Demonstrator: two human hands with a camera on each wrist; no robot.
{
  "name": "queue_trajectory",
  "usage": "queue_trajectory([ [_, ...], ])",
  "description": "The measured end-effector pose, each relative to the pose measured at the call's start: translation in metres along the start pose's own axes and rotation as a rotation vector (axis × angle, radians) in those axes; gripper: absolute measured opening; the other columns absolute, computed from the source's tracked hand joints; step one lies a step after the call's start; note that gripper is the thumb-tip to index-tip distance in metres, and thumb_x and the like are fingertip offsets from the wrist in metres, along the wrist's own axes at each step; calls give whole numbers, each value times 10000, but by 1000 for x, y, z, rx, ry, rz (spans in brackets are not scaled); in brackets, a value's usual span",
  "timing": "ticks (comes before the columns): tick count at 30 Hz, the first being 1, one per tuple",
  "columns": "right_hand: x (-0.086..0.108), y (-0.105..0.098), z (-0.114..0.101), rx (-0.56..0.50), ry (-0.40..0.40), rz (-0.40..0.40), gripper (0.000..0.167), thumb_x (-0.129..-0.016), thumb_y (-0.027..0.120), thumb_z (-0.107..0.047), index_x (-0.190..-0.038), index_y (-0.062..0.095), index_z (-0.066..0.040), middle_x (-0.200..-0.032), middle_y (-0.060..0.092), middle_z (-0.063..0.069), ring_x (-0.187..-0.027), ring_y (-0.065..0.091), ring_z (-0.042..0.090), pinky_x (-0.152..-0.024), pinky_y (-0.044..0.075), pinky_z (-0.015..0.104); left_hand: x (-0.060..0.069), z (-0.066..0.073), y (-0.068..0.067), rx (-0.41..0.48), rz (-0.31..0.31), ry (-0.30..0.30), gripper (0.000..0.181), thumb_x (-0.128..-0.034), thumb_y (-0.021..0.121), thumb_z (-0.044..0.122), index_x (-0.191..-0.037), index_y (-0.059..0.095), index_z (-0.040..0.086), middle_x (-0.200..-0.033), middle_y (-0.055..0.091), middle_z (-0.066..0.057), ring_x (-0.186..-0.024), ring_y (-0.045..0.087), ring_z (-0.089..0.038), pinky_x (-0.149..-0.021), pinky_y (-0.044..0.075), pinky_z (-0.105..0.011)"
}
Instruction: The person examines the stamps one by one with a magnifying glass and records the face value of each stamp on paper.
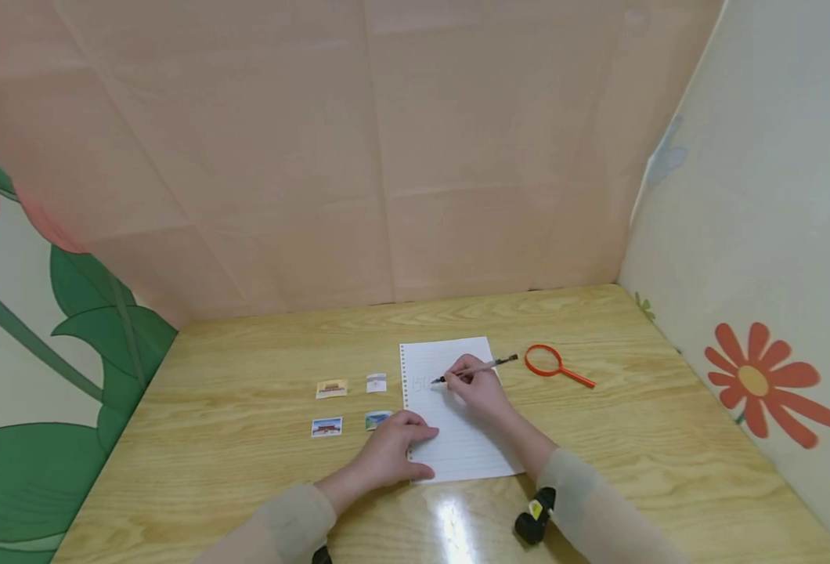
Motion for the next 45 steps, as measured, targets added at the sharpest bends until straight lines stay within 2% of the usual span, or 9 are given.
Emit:
queue_trajectory([
  [8, 3, -26, -14, -2, -115, -1, 89, -882, 719, -17, -955, 668, -20, -794, 591, 12, -654, 474, 74, -577, 382, 186, 0, 2, -1, -6, 7, 14, 599, -758, 870, 304, -1291, 671, 114, -1189, 578, -1, -1083, 516, -141, -973, 423, -331],
  [15, 8, -46, -15, -38, -140, -50, 119, -924, 642, 52, -1042, 628, 52, -856, 690, 160, -788, 660, 115, -639, 468, 193, -1, -1, 1, -18, -13, -17, 603, -766, 862, 329, -1305, 664, 143, -1195, 569, 24, -1086, 504, -128, -982, 414, -327],
  [22, 23, -75, -26, 96, -251, -16, 201, -888, 668, 85, -1088, 670, 63, -925, 695, 181, -800, 638, 181, -673, 492, 183, 0, 1, 1, -8, -14, -24, 608, -761, 868, 314, -1304, 664, 134, -1192, 563, 23, -1080, 500, -131, -984, 410, -330],
  [27, 26, -86, -22, -83, -267, -96, 243, -923, 537, 169, -1158, 596, 154, -984, 631, 339, -889, 664, 175, -730, 551, 242, 0, 0, 0, 3, -12, -27, 607, -762, 868, 309, -1305, 663, 131, -1190, 558, 25, -1075, 496, -128, -979, 411, -325],
  [31, 25, -94, -17, -266, -213, -126, 242, -987, 454, 110, -1192, 516, 225, -1008, 633, 310, -917, 657, 117, -746, 552, 269, 1, -1, 1, 18, -14, -32, 607, -763, 868, 307, -1306, 662, 129, -1190, 556, 26, -1074, 495, -128, -978, 413, -326],
  [34, 23, -97, -5, -343, -66, -119, 303, -1042, 443, -17, -1231, 483, 217, -1045, 660, 189, -937, 643, 130, -764, 539, 279, 1, -1, 1, 26, -17, -37, 608, -764, 867, 305, -1308, 660, 129, -1192, 554, 27, -1074, 494, -128, -980, 412, -331],
  [36, 23, -100, 3, -320, 19, -102, 340, -1047, 479, -88, -1251, 494, 184, -1056, 663, 155, -890, 627, 158, -739, 527, 284, 1, -1, 1, 23, -17, -36, 608, -763, 867, 307, -1308, 661, 131, -1190, 555, 29, -1071, 494, -127, -978, 413, -331],
  [39, 26, -105, 8, -215, 91, -80, 332, -1020, 554, -114, -1254, 542, 121, -1099, 639, 241, -836, 597, 200, -675, 518, 289, 1, -1, 1, 19, -16, -34, 609, -763, 867, 308, -1307, 660, 131, -1187, 555, 30, -1067, 494, -125, -977, 413, -329],
  [45, 26, -123, 17, -29, 8, -35, 285, -971, 628, -72, -1211, 591, 76, -1091, 649, 259, -907, 619, 255, -654, 496, 229, 1, -1, 1, 13, -14, -32, 608, -761, 868, 307, -1305, 662, 132, -1186, 557, 28, -1064, 498, -126, -973, 417, -326],
])
Point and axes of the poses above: each hand's wrist, its own x-axis away from the middle knuckle, its own y-axis out of the palm, z = x × y, the point moved 10 cm from there along -x, towards the middle knuckle
